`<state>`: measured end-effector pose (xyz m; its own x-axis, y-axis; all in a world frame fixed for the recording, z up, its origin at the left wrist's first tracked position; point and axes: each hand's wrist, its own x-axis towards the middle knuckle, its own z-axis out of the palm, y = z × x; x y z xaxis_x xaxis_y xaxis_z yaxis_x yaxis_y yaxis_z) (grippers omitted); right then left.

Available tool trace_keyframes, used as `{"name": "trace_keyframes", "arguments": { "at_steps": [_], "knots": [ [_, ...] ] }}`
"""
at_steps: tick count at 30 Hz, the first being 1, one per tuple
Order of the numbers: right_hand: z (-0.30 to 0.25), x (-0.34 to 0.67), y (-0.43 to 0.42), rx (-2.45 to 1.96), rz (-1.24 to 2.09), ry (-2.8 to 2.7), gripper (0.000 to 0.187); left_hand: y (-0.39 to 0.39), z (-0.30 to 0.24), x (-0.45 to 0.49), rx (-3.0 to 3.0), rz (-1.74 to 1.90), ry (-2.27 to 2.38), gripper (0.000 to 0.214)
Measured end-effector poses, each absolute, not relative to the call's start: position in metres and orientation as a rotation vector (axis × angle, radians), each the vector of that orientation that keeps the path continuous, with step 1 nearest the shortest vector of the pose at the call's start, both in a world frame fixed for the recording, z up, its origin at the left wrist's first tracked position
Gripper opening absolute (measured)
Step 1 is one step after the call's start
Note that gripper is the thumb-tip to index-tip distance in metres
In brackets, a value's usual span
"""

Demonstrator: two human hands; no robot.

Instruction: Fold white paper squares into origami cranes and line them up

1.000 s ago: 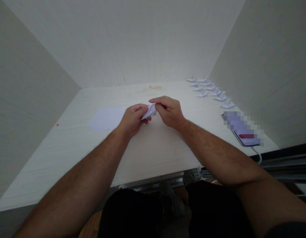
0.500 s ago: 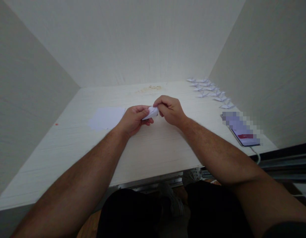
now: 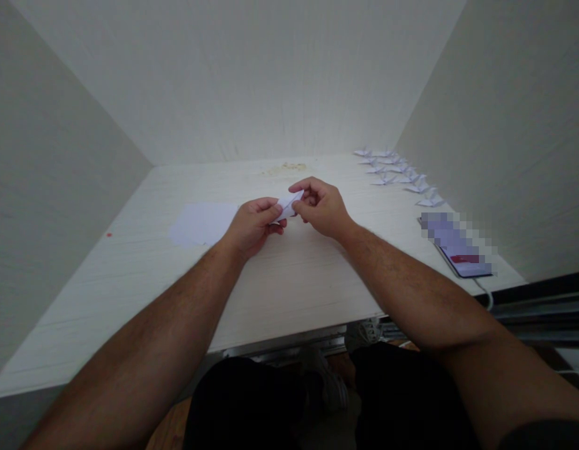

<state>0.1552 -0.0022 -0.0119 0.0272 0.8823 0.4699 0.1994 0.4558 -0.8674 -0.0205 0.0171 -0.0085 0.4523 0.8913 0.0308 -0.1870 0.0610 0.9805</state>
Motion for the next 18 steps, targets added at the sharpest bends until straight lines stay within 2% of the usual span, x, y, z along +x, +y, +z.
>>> {"name": "trace_keyframes", "arguments": {
  "at_steps": [6, 11, 18],
  "knots": [
    [-0.012, 0.153, -0.002, -1.021, 0.809, -1.424, 0.024, 0.02, -0.013, -0.018, 1.293, 1.047, 0.83, 0.03],
    [-0.013, 0.152, 0.0, -1.116, 0.793, -1.309, 0.013, 0.019, -0.013, -0.015, 1.417, 1.189, 0.941, 0.027],
    [-0.017, 0.152, 0.0, -1.171, 0.655, -1.337, 0.01, 0.006, -0.005, -0.008, 1.628, 1.273, 1.179, 0.018]
  ]
}}
